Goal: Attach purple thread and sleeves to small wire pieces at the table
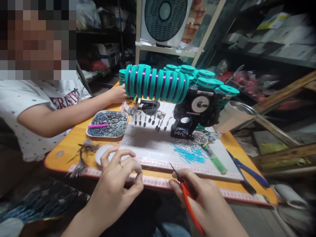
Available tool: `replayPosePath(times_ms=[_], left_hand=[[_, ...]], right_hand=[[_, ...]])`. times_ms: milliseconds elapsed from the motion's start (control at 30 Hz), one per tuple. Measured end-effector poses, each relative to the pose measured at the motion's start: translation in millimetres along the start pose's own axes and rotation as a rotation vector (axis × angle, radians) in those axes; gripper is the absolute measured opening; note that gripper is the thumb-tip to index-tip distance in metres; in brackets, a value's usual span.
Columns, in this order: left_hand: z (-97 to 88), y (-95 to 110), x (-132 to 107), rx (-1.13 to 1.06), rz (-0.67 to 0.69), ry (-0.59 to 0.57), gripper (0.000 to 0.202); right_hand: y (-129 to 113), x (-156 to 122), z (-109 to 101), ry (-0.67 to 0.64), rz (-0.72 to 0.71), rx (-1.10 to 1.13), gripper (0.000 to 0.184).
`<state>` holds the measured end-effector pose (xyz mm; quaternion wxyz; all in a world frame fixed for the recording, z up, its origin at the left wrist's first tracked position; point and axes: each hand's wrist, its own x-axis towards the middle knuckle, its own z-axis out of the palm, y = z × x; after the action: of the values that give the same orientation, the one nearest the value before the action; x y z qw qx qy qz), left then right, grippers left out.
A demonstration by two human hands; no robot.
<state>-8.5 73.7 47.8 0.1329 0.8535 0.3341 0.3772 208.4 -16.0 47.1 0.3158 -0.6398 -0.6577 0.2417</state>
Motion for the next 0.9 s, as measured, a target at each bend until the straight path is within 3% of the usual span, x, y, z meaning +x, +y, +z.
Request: replayPosePath(times_ms=[133,267,500,667,800,900], left_hand=[[-2.9,-2,-5,-0.097,0.042,0.011,0.022],[-0.7,-1,-7,-0.164,0.076,-0.002,0.023],[7.4,-3,-1,-0.283,0.228,-0.047,0.039],[12.9,-12,8,-0.191,0.276,-0.094,0.014],[11.2,-18,15,-0.108,0.297,-0.159,0.019],[12.9,-21,19,-0.034,0.314,-0.180,0.015]], right_hand=[[-19,3,15,0.080,-0.006,0.284,0.027],[-35,13,31,0.091,0.026,0.414,0.020],[-22,16,32,0.098,-0.155,0.269,0.015],[-15,18,32,0.090,-0.198,0.143,0.024],[-10,20,35,0.071,-0.181,0.131,0.029],[-2,18,33,0.140,-0.148,0.033,0.035]])
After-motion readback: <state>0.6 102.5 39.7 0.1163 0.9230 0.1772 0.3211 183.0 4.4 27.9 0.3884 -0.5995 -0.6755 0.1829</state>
